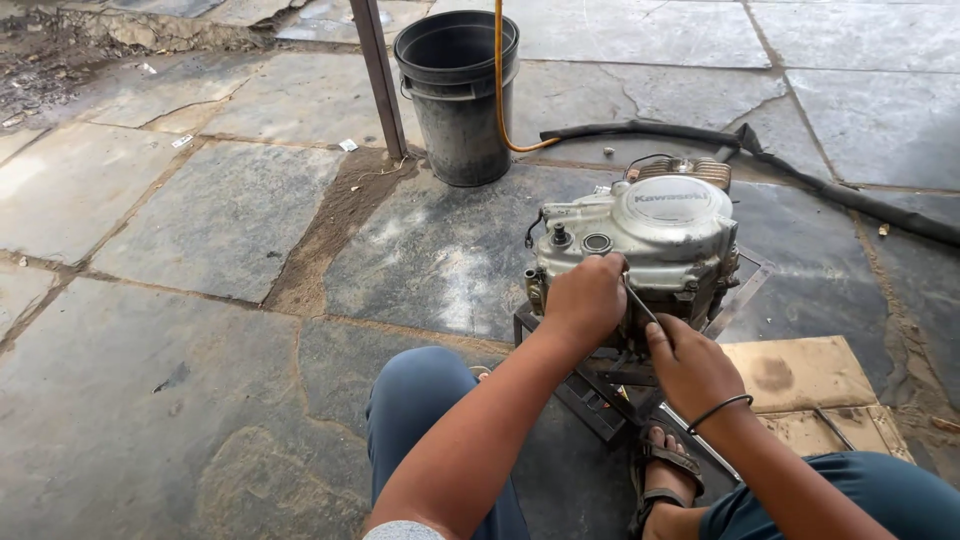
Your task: Repairing and manipulating components of a Kawasaki motorcycle engine.
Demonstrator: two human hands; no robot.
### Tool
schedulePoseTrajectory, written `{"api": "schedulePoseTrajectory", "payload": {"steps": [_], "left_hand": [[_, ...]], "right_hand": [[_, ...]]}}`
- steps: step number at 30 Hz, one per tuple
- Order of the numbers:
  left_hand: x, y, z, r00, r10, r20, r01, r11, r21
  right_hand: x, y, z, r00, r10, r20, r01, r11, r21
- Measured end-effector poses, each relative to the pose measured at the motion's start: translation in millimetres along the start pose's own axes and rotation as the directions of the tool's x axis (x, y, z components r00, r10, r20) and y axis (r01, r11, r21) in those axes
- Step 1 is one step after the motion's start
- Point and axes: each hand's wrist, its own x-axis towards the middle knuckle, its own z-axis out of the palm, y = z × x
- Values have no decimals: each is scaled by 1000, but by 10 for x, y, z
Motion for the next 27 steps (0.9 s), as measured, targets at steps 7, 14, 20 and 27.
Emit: {"api": "schedulePoseTrajectory", "payload": {"steps": [7,14,20,27], "left_hand": [[5,0,84,940,333,-67,-292,894,340],[-23,35,258,959,240,152,-283,844,455],[-156,-27,474,941,258,219,-338,680,650],[-96,168,105,916,88,392,-328,728,602]], "right_hand": [[-1,55,-25,999,-34,20,37,987,-157],[-105,178,17,987,-157,31,159,936,-315],[-34,412,265,968,-207,140,245,896,-370],[-77,336,306,891,108,441,-280,894,348]]}}
